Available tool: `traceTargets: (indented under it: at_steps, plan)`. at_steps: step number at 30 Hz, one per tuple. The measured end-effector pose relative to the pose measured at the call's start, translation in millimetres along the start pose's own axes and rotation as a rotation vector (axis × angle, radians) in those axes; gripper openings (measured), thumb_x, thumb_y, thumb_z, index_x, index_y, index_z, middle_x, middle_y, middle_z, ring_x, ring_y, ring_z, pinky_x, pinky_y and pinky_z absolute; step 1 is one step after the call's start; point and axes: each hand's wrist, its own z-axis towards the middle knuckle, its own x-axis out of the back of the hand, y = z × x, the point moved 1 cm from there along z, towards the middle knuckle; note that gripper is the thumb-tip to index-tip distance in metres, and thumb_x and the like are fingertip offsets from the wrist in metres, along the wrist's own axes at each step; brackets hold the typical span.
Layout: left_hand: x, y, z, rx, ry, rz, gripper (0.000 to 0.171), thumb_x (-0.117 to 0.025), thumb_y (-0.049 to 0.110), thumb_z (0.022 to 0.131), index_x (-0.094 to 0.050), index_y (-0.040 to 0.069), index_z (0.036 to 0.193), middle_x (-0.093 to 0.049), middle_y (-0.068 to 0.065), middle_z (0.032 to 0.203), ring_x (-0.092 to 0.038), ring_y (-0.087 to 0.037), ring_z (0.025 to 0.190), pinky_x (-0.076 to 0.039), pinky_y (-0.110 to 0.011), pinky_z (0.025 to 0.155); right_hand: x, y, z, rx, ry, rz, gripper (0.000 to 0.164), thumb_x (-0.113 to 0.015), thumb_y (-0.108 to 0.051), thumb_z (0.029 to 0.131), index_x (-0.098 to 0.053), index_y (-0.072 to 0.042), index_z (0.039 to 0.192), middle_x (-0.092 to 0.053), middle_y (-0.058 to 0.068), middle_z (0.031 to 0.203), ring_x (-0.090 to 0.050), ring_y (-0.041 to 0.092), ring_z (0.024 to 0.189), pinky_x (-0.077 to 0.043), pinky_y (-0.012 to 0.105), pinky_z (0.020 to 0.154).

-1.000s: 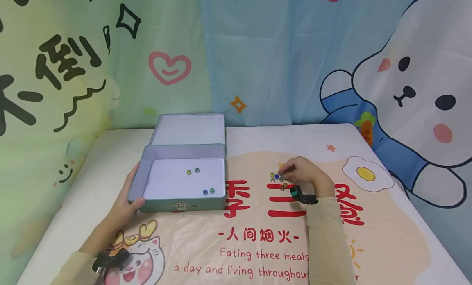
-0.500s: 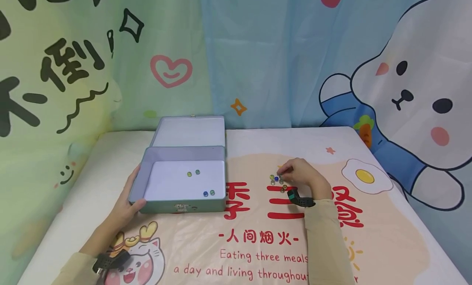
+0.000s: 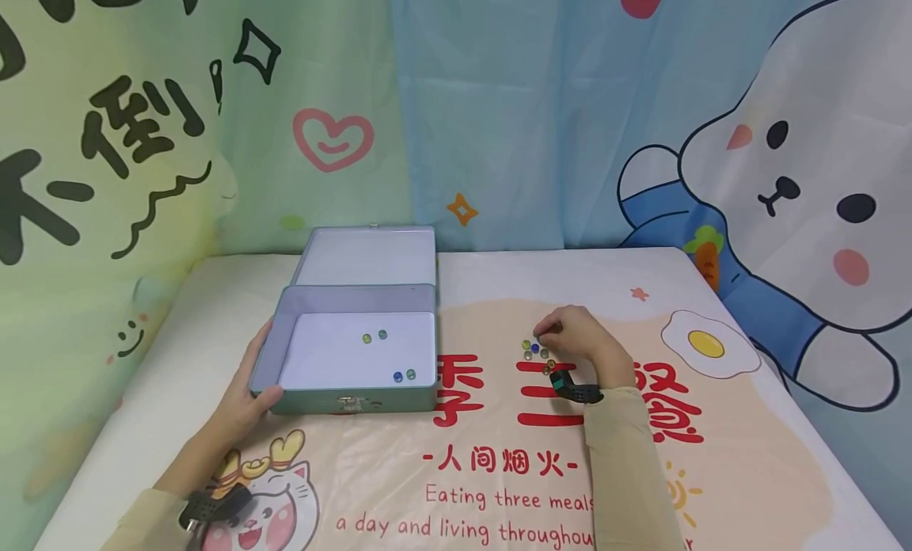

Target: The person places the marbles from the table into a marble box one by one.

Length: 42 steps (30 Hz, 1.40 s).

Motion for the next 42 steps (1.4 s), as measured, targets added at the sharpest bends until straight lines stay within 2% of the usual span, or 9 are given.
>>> traceTargets:
  at_steps: [11, 22, 33, 42]
  plan:
    - [1.0, 0.0, -1.4, 0.002, 0.002, 0.000, 0.096, -0.065, 0.048, 0.081, -0.009, 0.021, 0.154, -0.011, -0.010, 0.159, -0.015, -0.045, 0.140, -0.014, -0.077, 0.099, -7.0, -10.3, 6.8, 0.035, 0.041, -0.034, 0.019, -0.063, -0.011, 0.090, -0.069, -0.006, 0.107, -0.067, 0.013, 0.108, -0.061, 0.026, 0.097, -0.049, 0.046, 0.092]
    - [1.6, -0.2, -2.0, 0.002, -0.003, -0.001, 0.096, -0.065, 0.048, 0.082, -0.009, 0.022, 0.154, -0.010, -0.010, 0.159, -0.015, -0.044, 0.140, -0.014, -0.077, 0.099, -14.6, -18.2, 13.8, 0.000, 0.060, -0.061, 0.021, -0.062, -0.013, 0.091, -0.069, -0.008, 0.109, -0.066, 0.012, 0.108, -0.060, 0.025, 0.097, -0.050, 0.045, 0.092]
    - [1.7, 0.4, 0.2, 0.007, -0.006, -0.005, 0.097, -0.063, 0.053, 0.082, -0.008, 0.022, 0.154, -0.011, -0.011, 0.159, -0.016, -0.045, 0.140, -0.015, -0.077, 0.100, -18.7, -26.0, 18.1, 0.007, 0.070, -0.071, 0.023, -0.066, -0.013, 0.088, -0.069, -0.009, 0.110, -0.066, 0.011, 0.104, -0.058, 0.025, 0.093, -0.052, 0.042, 0.089]
    - [1.4, 0.8, 0.6, 0.001, -0.006, -0.006, 0.096, -0.064, 0.053, 0.081, -0.009, 0.022, 0.154, -0.011, -0.010, 0.160, -0.015, -0.044, 0.141, -0.014, -0.077, 0.100, -17.9, -27.8, 16.9, 0.004, 0.065, -0.082, 0.023, -0.065, -0.013, 0.089, -0.068, -0.007, 0.112, -0.066, 0.012, 0.105, -0.058, 0.025, 0.093, -0.052, 0.043, 0.090]
